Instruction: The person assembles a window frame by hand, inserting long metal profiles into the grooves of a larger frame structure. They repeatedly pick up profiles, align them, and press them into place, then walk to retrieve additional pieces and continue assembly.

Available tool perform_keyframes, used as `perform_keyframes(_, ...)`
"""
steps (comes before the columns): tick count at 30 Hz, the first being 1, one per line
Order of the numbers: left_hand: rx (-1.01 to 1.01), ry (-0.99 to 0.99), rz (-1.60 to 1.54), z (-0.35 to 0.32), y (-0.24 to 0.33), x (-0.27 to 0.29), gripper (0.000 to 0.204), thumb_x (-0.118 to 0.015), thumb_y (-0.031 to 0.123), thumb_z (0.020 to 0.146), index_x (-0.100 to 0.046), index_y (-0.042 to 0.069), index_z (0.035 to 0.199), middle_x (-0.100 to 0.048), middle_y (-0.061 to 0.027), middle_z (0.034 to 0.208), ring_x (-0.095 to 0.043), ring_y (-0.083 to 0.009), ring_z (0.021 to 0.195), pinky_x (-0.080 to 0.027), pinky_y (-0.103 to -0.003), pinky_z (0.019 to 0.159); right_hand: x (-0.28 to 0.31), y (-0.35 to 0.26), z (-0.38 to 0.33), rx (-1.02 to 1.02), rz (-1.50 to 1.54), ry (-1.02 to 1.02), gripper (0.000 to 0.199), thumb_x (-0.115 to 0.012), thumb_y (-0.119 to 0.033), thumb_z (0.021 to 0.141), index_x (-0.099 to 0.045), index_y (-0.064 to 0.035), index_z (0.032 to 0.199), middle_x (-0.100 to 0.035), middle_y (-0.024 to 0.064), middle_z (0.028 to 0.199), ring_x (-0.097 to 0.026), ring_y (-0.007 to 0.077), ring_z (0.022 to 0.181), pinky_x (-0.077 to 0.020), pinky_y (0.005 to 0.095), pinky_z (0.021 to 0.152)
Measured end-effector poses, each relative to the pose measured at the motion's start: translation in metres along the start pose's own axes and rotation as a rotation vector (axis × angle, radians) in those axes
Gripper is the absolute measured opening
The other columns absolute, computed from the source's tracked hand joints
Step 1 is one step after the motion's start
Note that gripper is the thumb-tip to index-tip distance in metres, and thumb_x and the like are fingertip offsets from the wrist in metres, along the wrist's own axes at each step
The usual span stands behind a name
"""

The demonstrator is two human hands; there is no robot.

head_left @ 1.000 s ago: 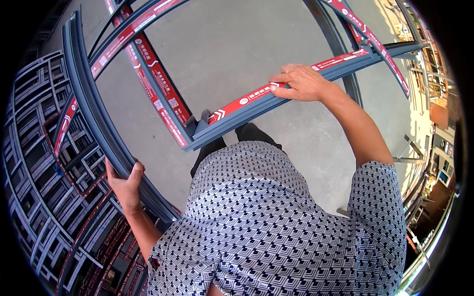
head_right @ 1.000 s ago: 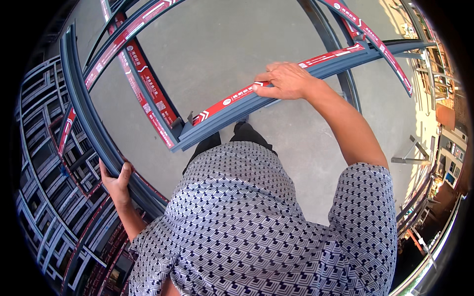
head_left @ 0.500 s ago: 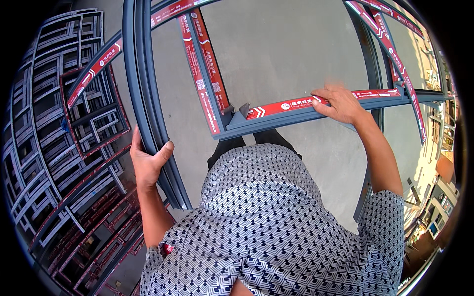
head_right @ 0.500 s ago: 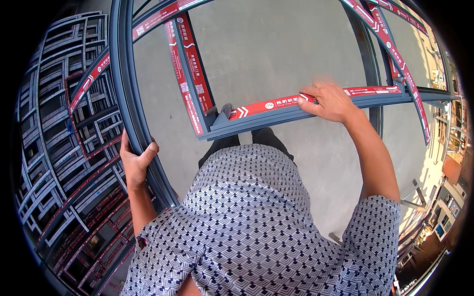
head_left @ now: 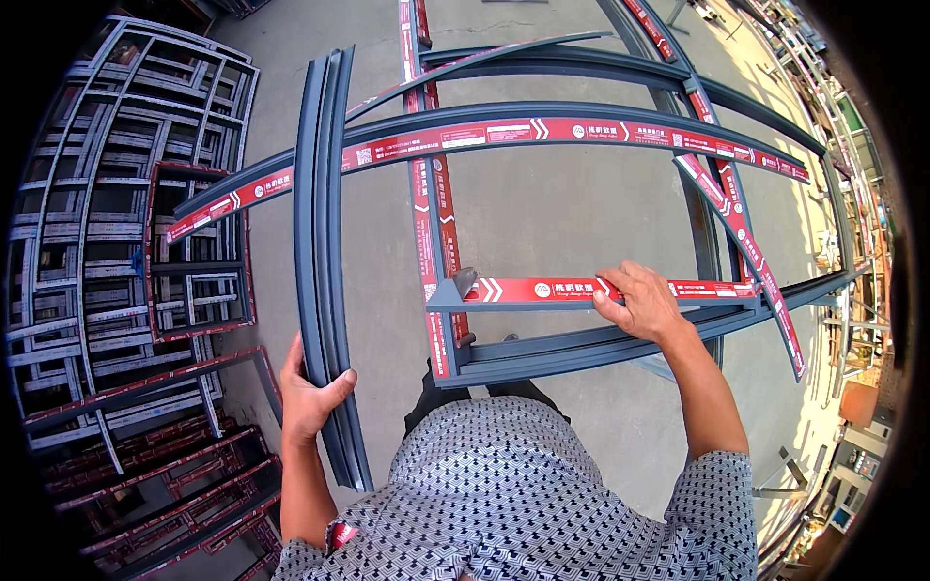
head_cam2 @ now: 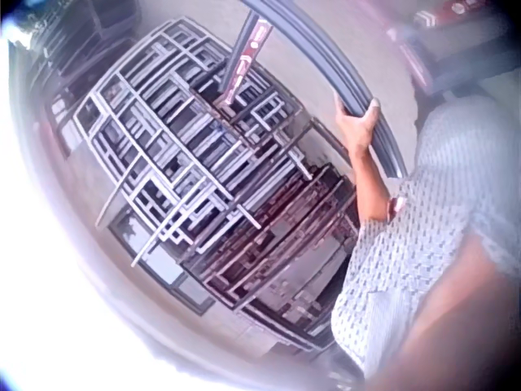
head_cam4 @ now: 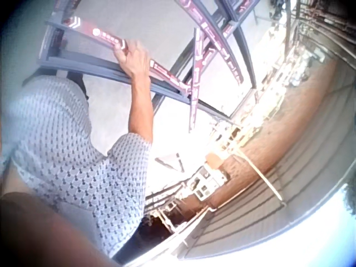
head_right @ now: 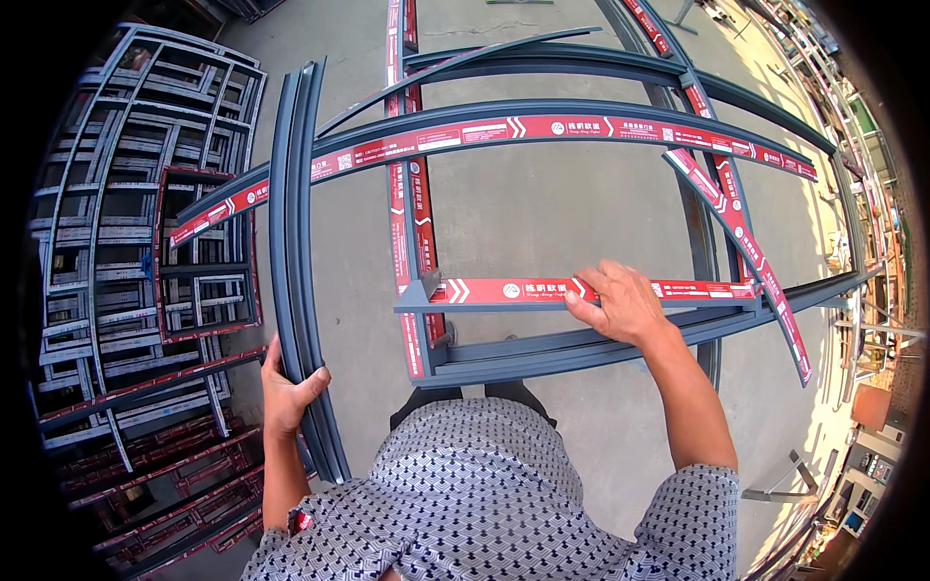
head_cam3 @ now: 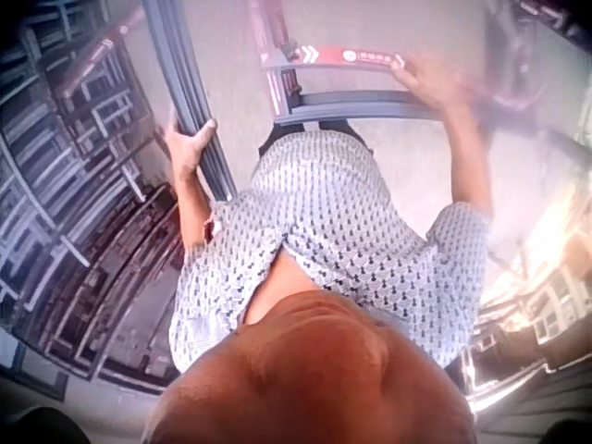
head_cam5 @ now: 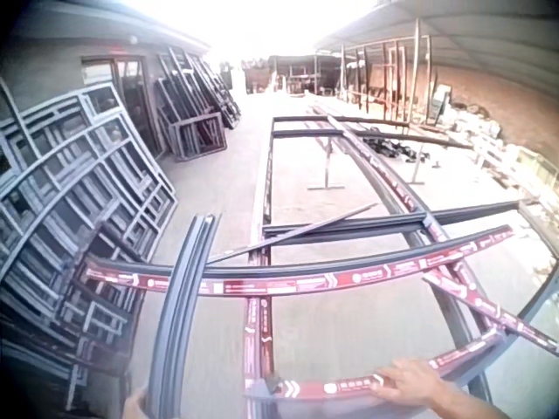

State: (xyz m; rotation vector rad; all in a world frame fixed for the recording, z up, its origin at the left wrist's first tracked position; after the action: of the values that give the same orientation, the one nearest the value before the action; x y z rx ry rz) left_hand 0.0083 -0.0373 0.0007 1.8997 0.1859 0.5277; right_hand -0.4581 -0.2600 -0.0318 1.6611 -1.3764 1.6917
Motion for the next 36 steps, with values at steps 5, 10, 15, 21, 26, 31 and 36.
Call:
perform_keyframes(5,0.006,0.048,-0.041,-0.005,-0.001,0.007,0.077,-0.094,0.014,0.074,-0.061,0.001,0.142,-0.069,-0.0005,0.111,-0.064,-0.011,0.094,-0.056,-0.028,0.086,0.042,-0.023,0.051,0.042,-0.046,0.122,0.065,-0.058,-0.067,0.102,-0.075,-0.0071,0.121,-0.064,0.0178,0.096,-0.067,0.0372,0.091,-0.0556,0.0517,0.08)
perform_keyframes(10,0.021,0.108,-0.042,-0.012,0.0,0.014,0.077,-0.091,0.013,0.074,-0.06,-0.001,0.143,-0.069,-0.0012,0.111,-0.065,-0.0115,0.094,-0.056,-0.029,0.086,0.081,-0.032,0.133,0.145,-0.182,0.26,0.07,-0.056,-0.072,0.102,-0.074,-0.006,0.117,-0.063,0.0187,0.091,-0.068,0.0371,0.089,-0.0557,0.0511,0.078)
perform_keyframes(15,0.073,0.165,-0.04,-0.022,-0.007,0.021,0.072,-0.091,0.012,0.073,-0.061,-0.001,0.138,-0.069,-0.0015,0.11,-0.065,-0.0118,0.093,-0.056,-0.029,0.086,0.093,-0.038,0.224,0.289,-0.297,0.322,0.074,-0.052,-0.076,0.102,-0.074,-0.006,0.113,-0.064,0.0187,0.092,-0.069,0.036,0.091,-0.0566,0.0501,0.079)
perform_keyframes(21,0.112,0.213,-0.042,-0.031,-0.023,0.03,0.075,-0.09,0.01,0.072,-0.061,-0.001,0.14,-0.069,-0.0013,0.11,-0.065,-0.0121,0.091,-0.056,-0.029,0.084,0.079,-0.057,0.301,0.391,-0.304,0.307,0.075,-0.049,-0.078,0.102,-0.074,-0.007,0.11,-0.065,0.0184,0.092,-0.069,0.0357,0.091,-0.057,0.0496,0.079)
perform_keyframes(26,0.178,0.283,-0.06,-0.043,-0.038,0.036,0.077,-0.09,0.01,0.072,-0.059,-0.003,0.141,-0.068,-0.0033,0.108,-0.065,-0.0145,0.089,-0.056,-0.031,0.083,0.074,-0.054,0.334,0.337,-0.324,0.191,0.077,-0.045,-0.078,0.102,-0.073,-0.0073,0.114,-0.067,0.0204,0.099,-0.07,0.0385,0.099,-0.0558,0.0505,0.088)
perform_keyframes(31,0.182,0.305,-0.059,-0.046,-0.06,0.049,0.086,-0.092,0.014,0.07,-0.055,-0.005,0.146,-0.067,-0.0055,0.114,-0.065,-0.0167,0.097,-0.056,-0.033,0.09,0.073,-0.039,0.355,0.379,-0.331,0.162,0.076,-0.045,-0.077,0.103,-0.074,-0.0073,0.114,-0.068,0.0195,0.101,-0.07,0.0381,0.1,-0.0553,0.0495,0.09)
perform_keyframes(36,0.141,0.274,-0.074,-0.033,-0.048,0.048,0.08,-0.087,0.009,0.077,-0.051,-0.003,0.146,-0.066,-0.0045,0.088,-0.065,-0.0143,0.071,-0.057,-0.031,0.067,0.068,-0.035,0.374,0.421,-0.353,0.169,0.071,-0.048,-0.073,0.103,-0.073,-0.0065,0.109,-0.069,0.0178,0.097,-0.071,0.0363,0.099,-0.0559,0.0488,0.089)
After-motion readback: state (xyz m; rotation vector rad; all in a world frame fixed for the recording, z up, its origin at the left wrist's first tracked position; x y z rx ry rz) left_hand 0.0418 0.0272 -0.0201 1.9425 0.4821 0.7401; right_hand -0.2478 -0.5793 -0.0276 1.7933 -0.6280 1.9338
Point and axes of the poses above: each hand's wrist, its own z-axis towards the middle knuckle, its own x-axis out of the back of the hand, y = z × x, the point moved 1 cm from there along z, towards the middle knuckle
